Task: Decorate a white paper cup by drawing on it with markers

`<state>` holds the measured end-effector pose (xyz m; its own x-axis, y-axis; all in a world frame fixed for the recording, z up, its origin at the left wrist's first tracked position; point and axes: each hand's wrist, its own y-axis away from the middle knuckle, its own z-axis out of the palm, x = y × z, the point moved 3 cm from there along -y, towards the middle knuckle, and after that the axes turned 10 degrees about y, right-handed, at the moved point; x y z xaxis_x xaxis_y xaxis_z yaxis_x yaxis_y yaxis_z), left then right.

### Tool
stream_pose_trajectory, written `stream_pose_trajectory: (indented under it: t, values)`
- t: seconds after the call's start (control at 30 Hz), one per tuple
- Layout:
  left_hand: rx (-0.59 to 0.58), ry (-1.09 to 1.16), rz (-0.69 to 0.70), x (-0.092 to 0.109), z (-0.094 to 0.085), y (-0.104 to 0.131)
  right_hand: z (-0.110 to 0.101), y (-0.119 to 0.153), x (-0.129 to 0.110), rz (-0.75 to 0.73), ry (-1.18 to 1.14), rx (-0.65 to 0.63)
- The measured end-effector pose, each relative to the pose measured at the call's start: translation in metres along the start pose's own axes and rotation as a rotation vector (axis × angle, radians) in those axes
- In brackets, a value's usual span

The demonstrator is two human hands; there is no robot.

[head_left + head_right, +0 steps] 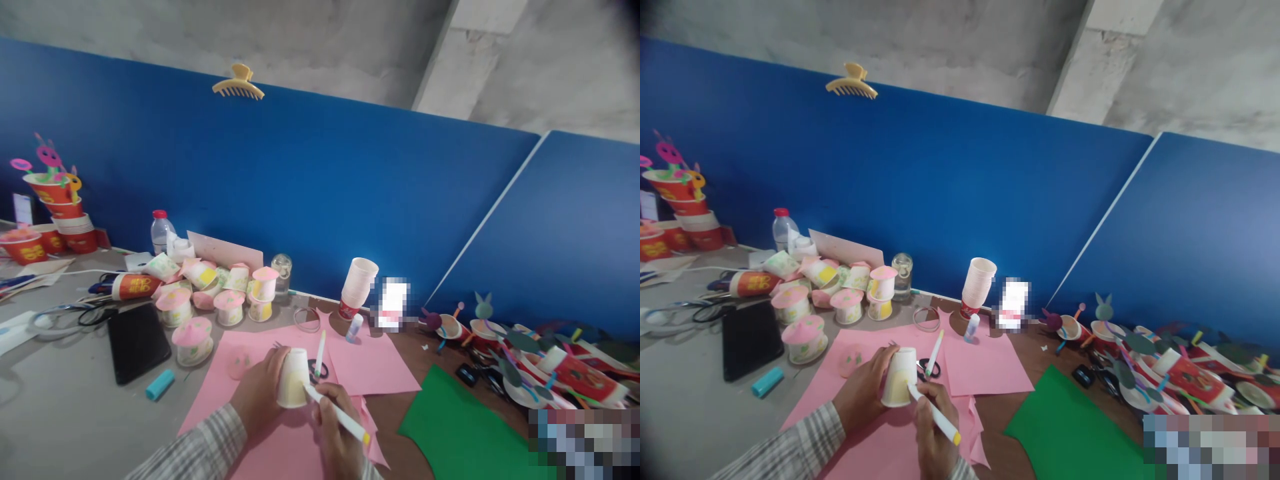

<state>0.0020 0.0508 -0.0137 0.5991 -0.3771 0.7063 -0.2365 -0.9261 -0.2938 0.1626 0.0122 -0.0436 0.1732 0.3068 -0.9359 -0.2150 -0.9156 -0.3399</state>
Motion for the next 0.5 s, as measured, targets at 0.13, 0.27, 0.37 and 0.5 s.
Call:
stream_pose_trajectory:
  t: [0.13,0.27,0.37,0.5]
  values:
    - [0.007,0.013,0.025,0.005,-0.002,0.000,0.001,-0.003,0.003,0.126,-0.116,0.006]
    - [0.029,0.020,0.001,0.007,-0.003,0.000,-0.001,-0.006,-0.009,0.106,-0.125,0.046]
    - [0.033,0.023,0.010,0.005,-0.003,0.000,-0.002,-0.004,-0.011,0.073,-0.122,0.049]
    - [0.030,0.013,0.041,-0.001,-0.001,0.000,-0.002,0.001,-0.018,-0.061,-0.024,-0.012]
